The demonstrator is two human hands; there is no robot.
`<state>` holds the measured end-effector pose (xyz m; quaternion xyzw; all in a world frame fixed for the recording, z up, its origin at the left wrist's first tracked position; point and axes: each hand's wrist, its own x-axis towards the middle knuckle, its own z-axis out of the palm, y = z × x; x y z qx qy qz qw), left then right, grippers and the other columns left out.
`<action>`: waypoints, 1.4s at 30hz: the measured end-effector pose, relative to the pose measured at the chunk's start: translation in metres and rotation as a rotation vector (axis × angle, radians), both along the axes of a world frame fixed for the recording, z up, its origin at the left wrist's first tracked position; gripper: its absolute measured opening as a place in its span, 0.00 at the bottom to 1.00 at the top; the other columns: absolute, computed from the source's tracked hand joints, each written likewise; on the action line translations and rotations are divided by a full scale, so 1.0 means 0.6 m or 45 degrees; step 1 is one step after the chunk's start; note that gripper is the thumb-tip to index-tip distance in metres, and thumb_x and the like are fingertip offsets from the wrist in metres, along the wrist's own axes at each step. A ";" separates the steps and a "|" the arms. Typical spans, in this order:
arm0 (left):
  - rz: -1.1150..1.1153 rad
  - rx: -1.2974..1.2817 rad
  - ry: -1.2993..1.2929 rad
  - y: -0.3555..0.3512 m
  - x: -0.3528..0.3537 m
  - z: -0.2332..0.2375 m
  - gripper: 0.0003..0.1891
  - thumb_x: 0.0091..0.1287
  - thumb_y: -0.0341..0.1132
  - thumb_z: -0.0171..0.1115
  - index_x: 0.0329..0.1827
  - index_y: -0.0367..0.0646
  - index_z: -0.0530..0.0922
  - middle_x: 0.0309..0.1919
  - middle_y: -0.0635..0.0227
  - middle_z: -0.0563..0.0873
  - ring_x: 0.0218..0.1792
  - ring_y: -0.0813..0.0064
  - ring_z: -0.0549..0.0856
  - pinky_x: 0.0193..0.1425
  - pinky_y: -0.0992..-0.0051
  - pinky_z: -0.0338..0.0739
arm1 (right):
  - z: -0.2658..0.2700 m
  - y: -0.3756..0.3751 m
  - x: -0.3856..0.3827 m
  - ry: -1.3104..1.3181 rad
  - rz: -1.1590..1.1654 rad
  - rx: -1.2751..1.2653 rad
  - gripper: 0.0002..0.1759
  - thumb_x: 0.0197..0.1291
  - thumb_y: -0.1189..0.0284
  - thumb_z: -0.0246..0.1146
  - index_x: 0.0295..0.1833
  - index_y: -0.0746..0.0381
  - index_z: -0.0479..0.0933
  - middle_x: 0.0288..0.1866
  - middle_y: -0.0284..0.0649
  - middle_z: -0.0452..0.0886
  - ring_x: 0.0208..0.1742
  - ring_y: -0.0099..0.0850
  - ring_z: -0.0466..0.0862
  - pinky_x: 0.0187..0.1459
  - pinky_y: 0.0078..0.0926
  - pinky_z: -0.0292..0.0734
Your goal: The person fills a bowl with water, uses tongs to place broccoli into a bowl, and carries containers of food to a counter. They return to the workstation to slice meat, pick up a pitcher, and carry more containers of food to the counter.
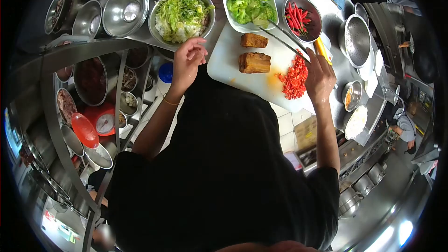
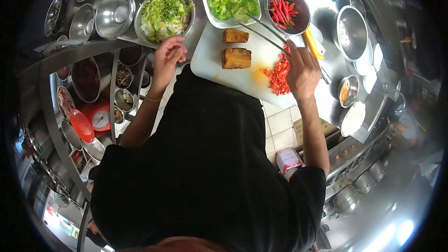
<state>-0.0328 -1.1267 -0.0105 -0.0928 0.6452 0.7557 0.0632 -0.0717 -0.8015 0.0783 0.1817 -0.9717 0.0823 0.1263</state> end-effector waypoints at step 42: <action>-0.017 0.054 0.007 0.003 -0.006 -0.009 0.10 0.64 0.24 0.53 0.48 0.37 0.73 0.29 0.69 0.76 0.26 0.85 0.73 0.31 0.84 0.71 | 0.106 -0.034 -0.257 -0.161 0.031 0.135 0.16 0.58 0.69 0.57 0.52 0.55 0.77 0.42 0.44 0.80 0.42 0.44 0.80 0.42 0.39 0.74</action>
